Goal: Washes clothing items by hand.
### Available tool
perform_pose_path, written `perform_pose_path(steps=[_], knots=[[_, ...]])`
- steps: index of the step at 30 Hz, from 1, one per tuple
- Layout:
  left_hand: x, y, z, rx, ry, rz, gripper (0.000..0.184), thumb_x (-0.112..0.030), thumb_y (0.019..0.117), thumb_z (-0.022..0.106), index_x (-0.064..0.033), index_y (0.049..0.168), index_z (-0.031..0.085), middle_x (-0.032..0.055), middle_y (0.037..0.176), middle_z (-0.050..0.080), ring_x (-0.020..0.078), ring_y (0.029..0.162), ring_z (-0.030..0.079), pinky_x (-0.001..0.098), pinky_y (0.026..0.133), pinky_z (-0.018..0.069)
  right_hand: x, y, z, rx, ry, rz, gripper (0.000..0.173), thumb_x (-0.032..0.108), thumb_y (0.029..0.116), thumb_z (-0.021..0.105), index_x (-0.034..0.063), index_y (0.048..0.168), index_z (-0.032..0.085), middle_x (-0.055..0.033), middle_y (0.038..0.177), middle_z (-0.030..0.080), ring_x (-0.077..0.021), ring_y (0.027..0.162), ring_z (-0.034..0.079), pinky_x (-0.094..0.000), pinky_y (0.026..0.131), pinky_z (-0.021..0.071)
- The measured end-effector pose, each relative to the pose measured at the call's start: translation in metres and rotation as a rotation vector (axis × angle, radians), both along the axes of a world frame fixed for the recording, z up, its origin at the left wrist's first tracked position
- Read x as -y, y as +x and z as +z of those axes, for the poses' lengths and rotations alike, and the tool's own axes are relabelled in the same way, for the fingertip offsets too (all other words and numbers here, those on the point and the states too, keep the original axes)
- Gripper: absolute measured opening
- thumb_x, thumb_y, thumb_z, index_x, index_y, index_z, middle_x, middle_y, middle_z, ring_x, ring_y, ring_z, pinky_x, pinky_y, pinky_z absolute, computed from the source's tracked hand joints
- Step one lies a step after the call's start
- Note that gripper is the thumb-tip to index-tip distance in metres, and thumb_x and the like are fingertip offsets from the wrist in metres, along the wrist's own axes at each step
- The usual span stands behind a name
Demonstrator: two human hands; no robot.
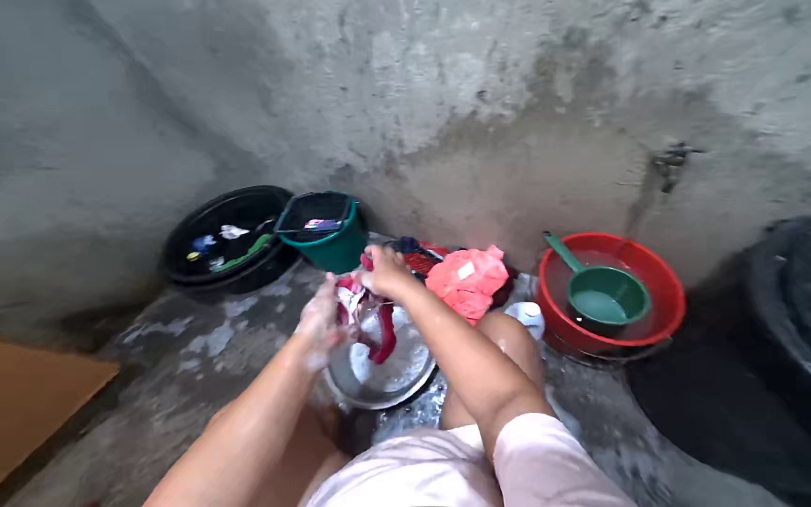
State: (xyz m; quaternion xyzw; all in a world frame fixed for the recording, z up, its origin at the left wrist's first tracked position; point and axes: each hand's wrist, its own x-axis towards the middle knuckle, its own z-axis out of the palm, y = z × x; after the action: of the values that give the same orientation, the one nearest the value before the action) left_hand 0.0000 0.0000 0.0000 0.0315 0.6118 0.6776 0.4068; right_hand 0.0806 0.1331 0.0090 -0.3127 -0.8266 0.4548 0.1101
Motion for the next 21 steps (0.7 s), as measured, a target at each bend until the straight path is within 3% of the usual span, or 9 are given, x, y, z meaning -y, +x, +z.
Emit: perform_pose_path(steps=[2, 4, 7, 9, 11, 13, 15, 18, 21], knots=[[-0.005, -0.004, -0.009, 0.071, 0.085, -0.117, 0.057, -0.056, 0.1083, 0.03, -0.0096, 0.129, 0.056, 0.0107, 0.103, 0.071, 0.0216, 0.09, 0.07, 0.0438, 0.076, 0.0604, -0.062, 0.022, 0.002, 0.015, 0.01, -0.087, 0.065, 0.039, 0.0934, 0.073, 0.0133, 0.149, 0.052, -0.0252, 0.142, 0.057, -0.0477, 0.134, 0.051, -0.0726, 0.106, 0.0418], [-0.004, -0.012, -0.023, 0.097, 0.113, -0.213, 0.057, -0.054, 0.1088, 0.03, -0.0099, 0.133, 0.057, 0.0122, 0.11, 0.071, 0.0241, 0.098, 0.071, 0.0468, 0.083, 0.0601, -0.122, 0.064, -0.001, 0.07, 0.021, -0.24, 0.054, 0.037, 0.0958, 0.067, 0.0124, 0.143, 0.056, -0.0237, 0.131, 0.065, -0.0434, 0.122, 0.062, -0.0682, 0.099, 0.05], [0.002, -0.022, -0.055, 0.066, 0.086, -0.272, 0.054, -0.05, 0.11, 0.03, -0.0098, 0.131, 0.059, 0.0122, 0.107, 0.071, 0.0235, 0.095, 0.071, 0.045, 0.081, 0.0602, -0.18, 0.159, -0.013, 0.296, 0.059, -0.498, 0.05, 0.029, 0.0968, 0.066, 0.0037, 0.139, 0.059, -0.0269, 0.133, 0.063, -0.0453, 0.124, 0.06, -0.0688, 0.101, 0.0477], [0.009, -0.025, -0.075, 0.047, 0.007, -0.248, 0.053, -0.051, 0.1096, 0.032, -0.0104, 0.13, 0.059, 0.0113, 0.103, 0.071, 0.0227, 0.091, 0.07, 0.0436, 0.078, 0.0602, -0.193, 0.222, -0.035, 0.585, 0.245, -0.655, 0.041, 0.026, 0.0926, 0.067, 0.0012, 0.125, 0.067, -0.0255, 0.129, 0.065, -0.0458, 0.122, 0.061, -0.0708, 0.094, 0.0486], [0.017, -0.027, -0.094, 0.057, -0.061, -0.234, 0.053, -0.051, 0.1092, 0.033, -0.0102, 0.13, 0.06, 0.0122, 0.103, 0.071, 0.0237, 0.09, 0.07, 0.0449, 0.077, 0.0598, -0.207, 0.277, -0.075, 0.674, 0.404, -0.735, 0.045, 0.016, 0.0889, 0.074, 0.0052, 0.131, 0.066, -0.0236, 0.14, 0.06, -0.0465, 0.137, 0.049, -0.0747, 0.103, 0.0397], [0.025, -0.029, -0.108, 0.053, -0.137, -0.232, 0.053, -0.052, 0.1089, 0.033, -0.0099, 0.129, 0.059, 0.0116, 0.101, 0.071, 0.023, 0.088, 0.07, 0.0444, 0.076, 0.0593, -0.213, 0.314, -0.107, 0.679, 0.429, -0.672, 0.066, 0.008, 0.0871, 0.075, 0.0132, 0.15, 0.052, -0.0205, 0.155, 0.048, -0.0452, 0.151, 0.03, -0.078, 0.112, 0.0259], [0.03, -0.031, -0.115, 0.037, -0.202, -0.238, 0.054, -0.053, 0.1083, 0.034, -0.0102, 0.127, 0.06, 0.0101, 0.1, 0.07, 0.0213, 0.088, 0.069, 0.0428, 0.076, 0.0587, -0.216, 0.33, -0.128, 0.791, 0.362, -0.544, 0.076, 0.009, 0.0907, 0.068, 0.0192, 0.16, 0.039, -0.0187, 0.159, 0.044, -0.0425, 0.155, 0.024, -0.0772, 0.118, 0.0139], [0.031, -0.035, -0.113, 0.021, -0.27, -0.218, 0.055, -0.055, 0.1072, 0.036, -0.0099, 0.125, 0.061, 0.0098, 0.1, 0.07, 0.0215, 0.087, 0.069, 0.0433, 0.075, 0.0588, -0.213, 0.337, -0.133, 0.928, 0.406, -0.439, 0.043, 0.008, 0.0965, 0.06, 0.0084, 0.14, 0.062, -0.0192, 0.151, 0.052, -0.0401, 0.148, 0.036, -0.0719, 0.117, 0.0211], [0.028, -0.039, -0.111, 0.019, -0.289, -0.184, 0.054, -0.055, 0.1067, 0.037, -0.0105, 0.123, 0.062, 0.0096, 0.098, 0.071, 0.022, 0.085, 0.07, 0.0442, 0.073, 0.0592, -0.205, 0.353, -0.128, 0.842, 0.59, -0.546, 0.028, 0.004, 0.0976, 0.058, 0.0099, 0.121, 0.073, -0.0207, 0.134, 0.062, -0.0411, 0.133, 0.052, -0.0628, 0.107, 0.0416]])
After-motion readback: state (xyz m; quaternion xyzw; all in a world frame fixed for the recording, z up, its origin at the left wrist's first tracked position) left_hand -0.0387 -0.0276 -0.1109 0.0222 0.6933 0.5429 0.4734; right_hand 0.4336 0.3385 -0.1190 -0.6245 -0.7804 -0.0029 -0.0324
